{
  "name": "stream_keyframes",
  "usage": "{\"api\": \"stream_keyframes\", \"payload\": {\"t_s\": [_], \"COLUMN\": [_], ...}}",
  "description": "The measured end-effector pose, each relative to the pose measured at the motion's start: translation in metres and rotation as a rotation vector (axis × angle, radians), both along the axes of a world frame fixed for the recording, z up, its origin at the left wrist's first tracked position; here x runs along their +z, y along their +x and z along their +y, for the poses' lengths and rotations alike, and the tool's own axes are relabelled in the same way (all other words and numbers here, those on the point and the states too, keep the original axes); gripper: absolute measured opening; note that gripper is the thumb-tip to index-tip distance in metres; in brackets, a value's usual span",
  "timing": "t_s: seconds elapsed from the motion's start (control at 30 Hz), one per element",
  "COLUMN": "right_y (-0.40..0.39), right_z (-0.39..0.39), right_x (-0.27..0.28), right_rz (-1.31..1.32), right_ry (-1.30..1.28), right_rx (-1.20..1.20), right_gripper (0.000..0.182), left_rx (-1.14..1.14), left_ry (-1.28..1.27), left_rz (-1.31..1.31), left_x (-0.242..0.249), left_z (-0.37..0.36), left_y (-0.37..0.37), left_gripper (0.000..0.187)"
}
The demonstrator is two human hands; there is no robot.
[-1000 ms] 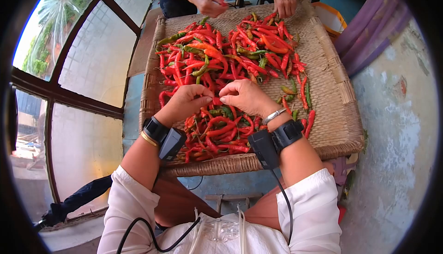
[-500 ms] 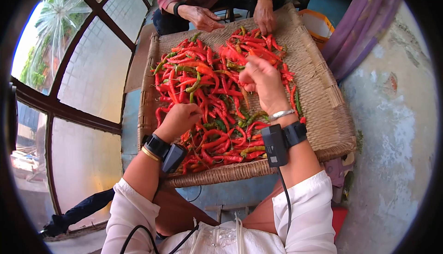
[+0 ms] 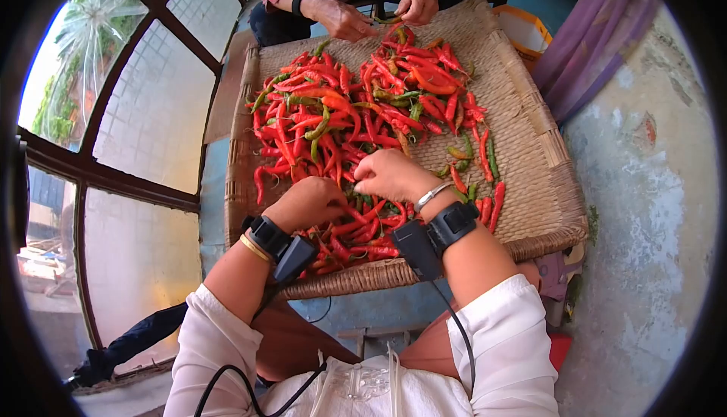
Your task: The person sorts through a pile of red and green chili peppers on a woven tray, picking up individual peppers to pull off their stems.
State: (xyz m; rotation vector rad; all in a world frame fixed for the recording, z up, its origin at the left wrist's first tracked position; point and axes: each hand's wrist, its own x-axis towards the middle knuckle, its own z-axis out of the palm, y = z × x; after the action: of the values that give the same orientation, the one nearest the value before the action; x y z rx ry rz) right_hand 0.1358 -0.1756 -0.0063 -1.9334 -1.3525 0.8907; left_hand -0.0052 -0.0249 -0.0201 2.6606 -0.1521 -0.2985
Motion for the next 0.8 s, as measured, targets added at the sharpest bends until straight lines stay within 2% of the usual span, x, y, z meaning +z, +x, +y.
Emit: {"api": "stream_keyframes", "payload": {"t_s": [0.03,0.1,0.13,0.2,0.27,0.33,0.4,0.43,0.5,0.57,0.63,0.7,0.8], "right_y": [-0.003,-0.009,-0.009,-0.011,-0.011,-0.010,-0.002,0.002,0.013,0.034,0.037,0.037,0.021], "right_z": [0.001,0.002,0.002,0.003,0.004,0.005,0.003,0.002,-0.003,-0.008,-0.013,-0.014,-0.007], "right_x": [0.002,0.008,0.003,0.001,0.004,0.012,0.012,0.013,0.022,0.007,0.023,0.019,0.013], "right_rz": [0.001,0.046,0.076,0.068,0.060,0.286,0.344,0.401,0.498,1.010,1.243,1.246,0.826], "right_ry": [-0.003,-0.045,0.032,0.054,0.077,0.011,0.054,0.097,0.114,0.618,0.726,0.688,0.199], "right_rx": [0.004,0.041,0.015,-0.036,-0.087,-0.219,-0.277,-0.334,-0.522,-0.578,-0.852,-0.938,-0.555], "right_gripper": [0.029,0.033,0.032,0.029,0.027,0.018,0.016,0.014,0.015,0.021,0.028,0.026,0.031], "left_rx": [0.004,0.242,0.243,0.315,0.320,0.323,0.431,0.431,0.394,0.367,0.340,0.229,0.154], "left_ry": [-0.003,-0.171,-0.172,-0.336,-0.390,-0.445,-0.615,-0.615,-0.329,-0.244,-0.159,-0.102,-0.104], "left_rz": [0.001,-0.027,-0.027,-0.131,-0.151,-0.168,-0.029,-0.029,-0.135,-0.148,-0.163,-0.145,-0.159], "left_x": [0.005,0.016,0.018,0.020,0.019,0.023,0.031,0.029,0.018,0.009,0.007,0.007,-0.001], "left_z": [-0.002,-0.007,-0.006,-0.006,-0.008,-0.011,-0.013,-0.011,-0.001,0.007,0.008,0.006,0.003], "left_y": [0.001,0.003,0.004,0.005,0.006,0.006,0.006,0.006,0.005,0.004,0.003,0.003,0.003], "left_gripper": [0.022,0.020,0.020,0.019,0.020,0.020,0.021,0.021,0.022,0.022,0.022,0.023,0.026]}}
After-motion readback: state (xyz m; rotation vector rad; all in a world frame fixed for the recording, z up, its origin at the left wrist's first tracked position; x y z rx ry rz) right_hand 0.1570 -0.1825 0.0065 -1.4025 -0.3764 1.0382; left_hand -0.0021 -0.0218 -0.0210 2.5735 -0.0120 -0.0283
